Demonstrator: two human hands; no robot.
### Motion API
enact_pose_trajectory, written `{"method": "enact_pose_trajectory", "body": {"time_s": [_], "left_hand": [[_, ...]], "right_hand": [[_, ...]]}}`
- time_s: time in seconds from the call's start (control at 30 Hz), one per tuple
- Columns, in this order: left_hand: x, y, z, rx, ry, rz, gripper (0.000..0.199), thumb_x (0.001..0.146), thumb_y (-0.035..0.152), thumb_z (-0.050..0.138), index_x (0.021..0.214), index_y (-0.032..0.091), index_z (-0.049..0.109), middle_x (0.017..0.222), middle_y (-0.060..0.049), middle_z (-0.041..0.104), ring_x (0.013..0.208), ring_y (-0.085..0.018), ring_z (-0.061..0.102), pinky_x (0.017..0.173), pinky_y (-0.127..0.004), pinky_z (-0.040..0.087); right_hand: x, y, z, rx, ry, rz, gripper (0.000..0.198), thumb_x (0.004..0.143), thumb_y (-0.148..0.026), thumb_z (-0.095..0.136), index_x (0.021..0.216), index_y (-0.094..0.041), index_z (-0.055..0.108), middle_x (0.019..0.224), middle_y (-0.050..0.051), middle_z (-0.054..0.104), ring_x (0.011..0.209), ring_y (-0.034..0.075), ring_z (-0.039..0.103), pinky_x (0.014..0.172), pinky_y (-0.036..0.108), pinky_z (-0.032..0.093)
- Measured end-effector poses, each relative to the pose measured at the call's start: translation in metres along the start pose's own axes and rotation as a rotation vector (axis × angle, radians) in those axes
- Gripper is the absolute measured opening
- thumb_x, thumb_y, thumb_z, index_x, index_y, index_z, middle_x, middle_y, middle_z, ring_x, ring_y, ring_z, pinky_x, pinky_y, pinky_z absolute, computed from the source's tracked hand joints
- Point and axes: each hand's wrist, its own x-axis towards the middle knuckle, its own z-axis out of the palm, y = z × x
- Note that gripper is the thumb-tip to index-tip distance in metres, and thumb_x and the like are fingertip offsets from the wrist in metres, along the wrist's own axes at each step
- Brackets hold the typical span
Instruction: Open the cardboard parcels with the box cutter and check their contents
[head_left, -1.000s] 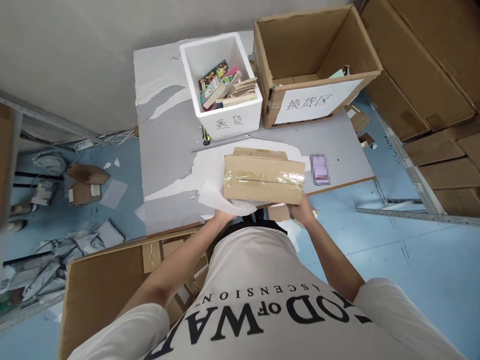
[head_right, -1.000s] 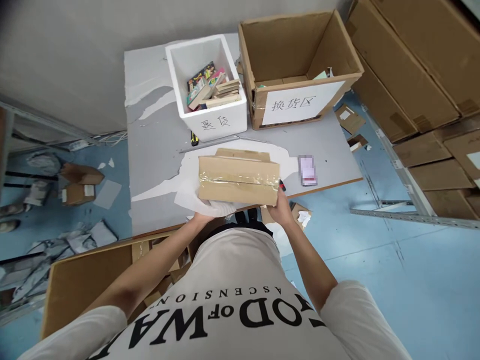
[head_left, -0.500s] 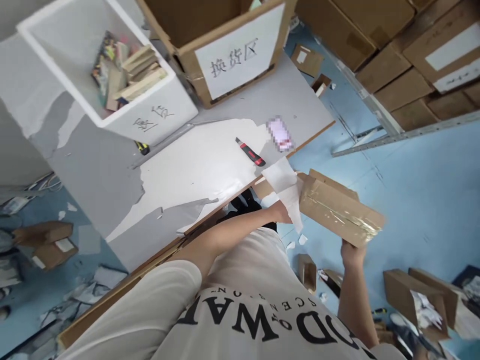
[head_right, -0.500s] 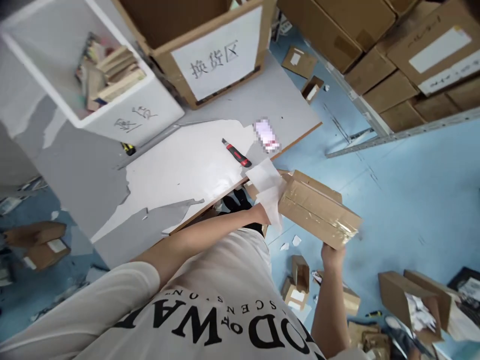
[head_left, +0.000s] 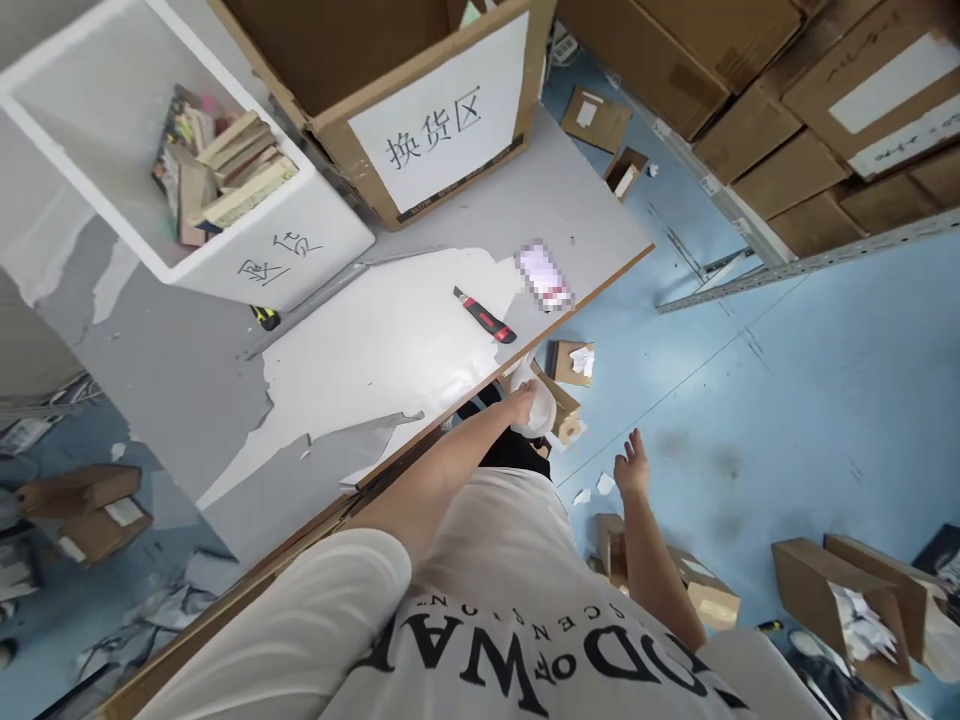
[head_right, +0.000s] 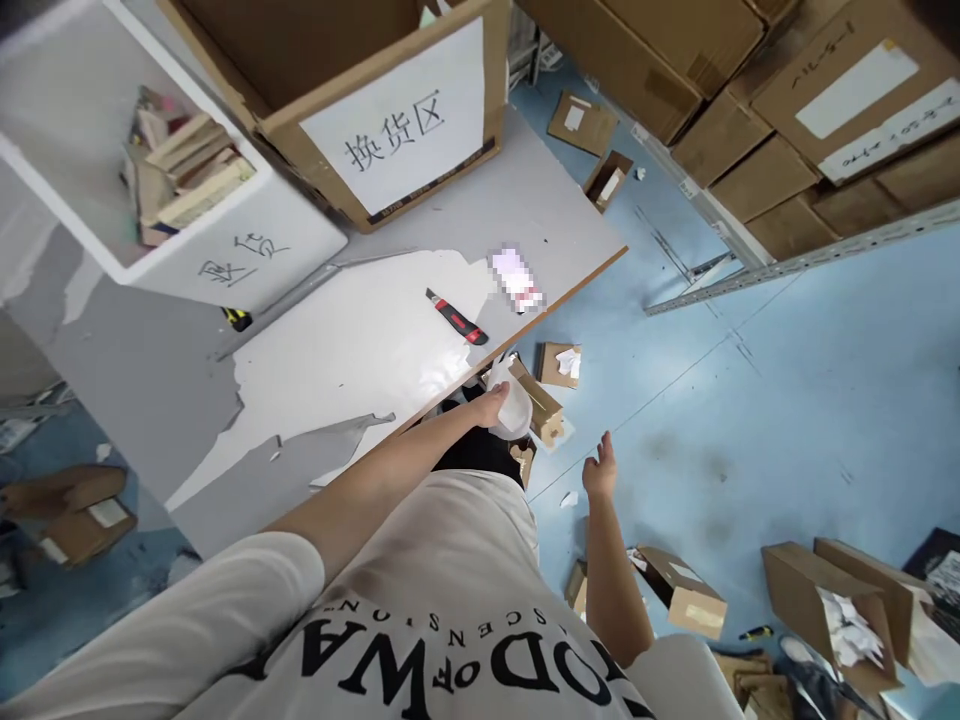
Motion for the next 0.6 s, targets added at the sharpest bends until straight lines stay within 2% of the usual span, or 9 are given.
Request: {"method": "enact_pose_trajectory", "body": {"time_s": [0.07,0.13,0.2,0.33,0.37,0.43,0.47,0.6], "left_hand": [[-0.012,0.0,-0.012,0.004,0.011,-0.023,0.081,0.061,0.005,0.069,0.137,0.005,0.043,0.146,-0.029,0.04,0.135,-0.038,0.043,0.107,-0.047,0.039],[-0.029,0.001,-0.024,-0.009,0.05,-0.02,0.082,0.062,0.002,0.066,0.14,0.005,0.041,0.148,-0.026,0.039,0.135,-0.036,0.043,0.11,-0.042,0.038],[-0.049,-0.001,-0.034,-0.029,0.106,-0.002,0.078,0.065,0.003,0.063,0.141,0.006,0.042,0.146,-0.022,0.044,0.133,-0.034,0.046,0.112,-0.038,0.037],[-0.1,-0.022,-0.047,-0.094,0.245,0.004,0.064,0.073,0.013,0.06,0.136,0.013,0.05,0.137,-0.015,0.057,0.128,-0.03,0.053,0.112,-0.041,0.039],[-0.114,-0.032,-0.047,-0.172,0.325,-0.002,0.059,0.073,0.015,0.061,0.132,0.016,0.054,0.136,-0.013,0.058,0.127,-0.029,0.054,0.112,-0.043,0.039],[-0.143,-0.053,-0.044,-0.374,0.486,-0.053,0.054,0.073,0.02,0.062,0.127,0.019,0.057,0.13,-0.011,0.063,0.124,-0.028,0.057,0.11,-0.047,0.042],[-0.157,-0.064,-0.041,-0.461,0.525,-0.081,0.053,0.073,0.023,0.064,0.126,0.019,0.057,0.129,-0.011,0.063,0.124,-0.028,0.057,0.109,-0.049,0.042],[-0.203,-0.094,-0.023,-0.7,0.757,-0.247,0.053,0.071,0.034,0.07,0.12,0.016,0.059,0.125,-0.015,0.065,0.121,-0.029,0.059,0.108,-0.05,0.042]], "right_hand": [[0.028,-0.036,0.014,-0.106,-0.031,-0.167,0.082,0.065,-0.024,0.044,0.146,-0.014,0.038,0.145,0.019,0.046,0.129,0.032,0.05,0.102,0.054,0.044],[0.057,-0.084,0.035,-0.2,-0.057,-0.369,0.073,0.071,-0.025,0.044,0.143,-0.011,0.042,0.143,0.019,0.048,0.132,0.031,0.047,0.103,0.051,0.044],[0.085,-0.137,0.061,-0.285,-0.08,-0.541,0.065,0.079,-0.028,0.041,0.141,-0.009,0.043,0.142,0.02,0.047,0.136,0.029,0.041,0.11,0.05,0.037],[0.129,-0.228,0.112,-0.492,-0.152,-0.717,0.059,0.086,-0.037,0.045,0.138,-0.01,0.046,0.15,0.021,0.036,0.143,0.033,0.025,0.113,0.053,0.029],[0.137,-0.244,0.123,-0.541,-0.165,-0.748,0.058,0.086,-0.038,0.047,0.138,-0.01,0.046,0.151,0.022,0.034,0.144,0.035,0.023,0.112,0.055,0.028],[0.149,-0.268,0.141,-0.62,-0.179,-0.792,0.057,0.086,-0.038,0.05,0.137,-0.01,0.047,0.153,0.023,0.03,0.144,0.037,0.02,0.112,0.057,0.026],[0.153,-0.277,0.148,-0.649,-0.18,-0.803,0.057,0.086,-0.038,0.051,0.136,-0.011,0.048,0.153,0.023,0.029,0.144,0.037,0.019,0.111,0.058,0.026],[0.163,-0.291,0.17,-0.703,-0.188,-0.801,0.056,0.086,-0.04,0.051,0.134,-0.012,0.049,0.155,0.023,0.024,0.145,0.038,0.015,0.11,0.059,0.024]]}}
